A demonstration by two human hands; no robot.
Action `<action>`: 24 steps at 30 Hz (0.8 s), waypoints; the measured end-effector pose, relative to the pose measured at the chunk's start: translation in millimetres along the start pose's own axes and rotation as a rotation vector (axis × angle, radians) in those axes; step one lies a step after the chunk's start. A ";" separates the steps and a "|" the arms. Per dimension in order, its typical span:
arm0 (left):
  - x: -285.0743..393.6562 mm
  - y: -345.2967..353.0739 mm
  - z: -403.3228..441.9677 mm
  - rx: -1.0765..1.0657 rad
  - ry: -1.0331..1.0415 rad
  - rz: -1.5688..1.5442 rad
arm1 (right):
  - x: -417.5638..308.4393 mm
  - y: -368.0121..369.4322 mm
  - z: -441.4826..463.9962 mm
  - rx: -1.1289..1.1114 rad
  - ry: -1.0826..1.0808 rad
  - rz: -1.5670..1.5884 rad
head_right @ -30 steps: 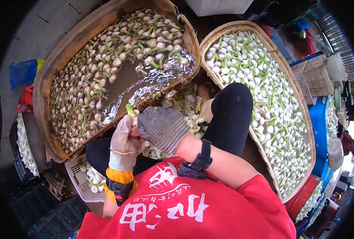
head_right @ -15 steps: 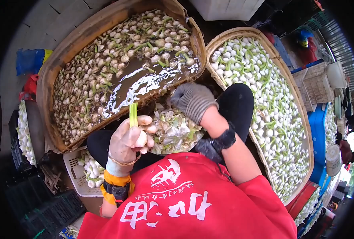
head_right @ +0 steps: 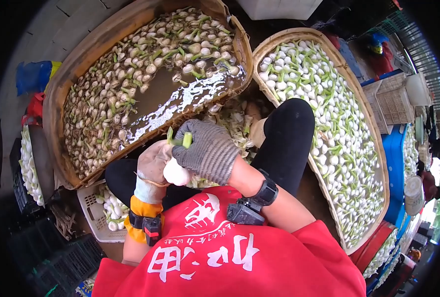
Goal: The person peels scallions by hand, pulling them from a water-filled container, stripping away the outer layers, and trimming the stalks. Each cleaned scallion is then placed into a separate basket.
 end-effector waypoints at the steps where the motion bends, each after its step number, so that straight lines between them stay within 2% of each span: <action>1: 0.0 -5.0 0.3 0.086 0.020 -0.071 | -3.5 -7.4 -4.5 -0.002 -0.061 0.106; 2: -0.4 -14.3 4.5 0.092 0.019 -0.072 | -1.8 -13.2 -7.6 -0.008 -0.062 0.106; 4: 12.0 -6.0 14.1 -0.263 -0.015 -0.821 | -0.6 -39.0 -12.4 0.084 -0.078 0.221; 5: 18.4 -7.7 14.0 -0.316 -0.055 -0.986 | 0.5 -64.5 -16.5 0.203 -0.054 0.186; 6: 25.3 -7.9 13.4 -0.295 -0.042 -0.977 | 13.4 -95.0 -22.5 0.395 -0.008 0.101; 7: 22.2 -7.3 13.4 -0.191 -0.060 -0.677 | 12.9 -128.4 -32.5 0.667 -0.043 -0.192; 8: 18.0 -15.6 13.3 -0.082 -0.085 -0.378 | 17.8 -158.0 -47.0 0.943 -0.068 -0.296; 9: 18.6 -10.4 13.1 -0.242 0.061 0.164 | 32.7 -178.4 -55.5 1.092 0.015 -0.275; 10: 22.2 11.6 9.0 -0.353 -0.004 0.112 | 35.7 -186.9 -59.7 1.173 0.105 -0.301; 12: 8.8 20.8 21.9 -0.523 0.382 0.587 | 52.5 -180.6 -43.6 1.005 0.057 -0.056; 14: -0.9 -10.4 42.2 -0.377 0.039 0.265 | 65.4 -148.4 -22.6 0.772 0.062 0.136; 15: -5.7 -39.4 63.3 -0.279 0.065 0.143 | 55.0 -128.8 -14.9 0.665 0.046 0.103; 16: -3.9 -74.2 76.3 -0.050 -0.163 0.108 | 53.2 -110.1 -9.5 0.583 0.080 0.055; 17: -1.5 -113.7 89.5 0.095 -0.224 0.200 | 56.2 -93.2 -4.5 0.514 0.122 -0.009; 19: -41.5 -207.6 121.5 0.390 -0.209 -0.025 | 67.4 -60.6 5.7 0.375 0.150 0.026; 21: -116.4 -281.3 148.3 0.487 -0.486 -0.236 | 73.2 -39.7 15.3 0.299 0.193 0.069; 22: -129.0 -290.2 131.1 0.680 -0.650 -0.364 | 74.1 -28.8 20.6 0.244 0.178 0.063; 24: -197.8 -323.4 151.5 0.627 -0.561 -0.540 | 74.7 -17.8 28.0 0.197 0.177 0.053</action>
Point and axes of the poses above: each hand's wrist, its own z-axis towards the middle knuckle, its own y-axis out of the palm, x = y × z, the point moved 10 cm from there along z, towards the middle knuckle, and after that the axes turned 5 degrees about y, right-handed, at the moved point
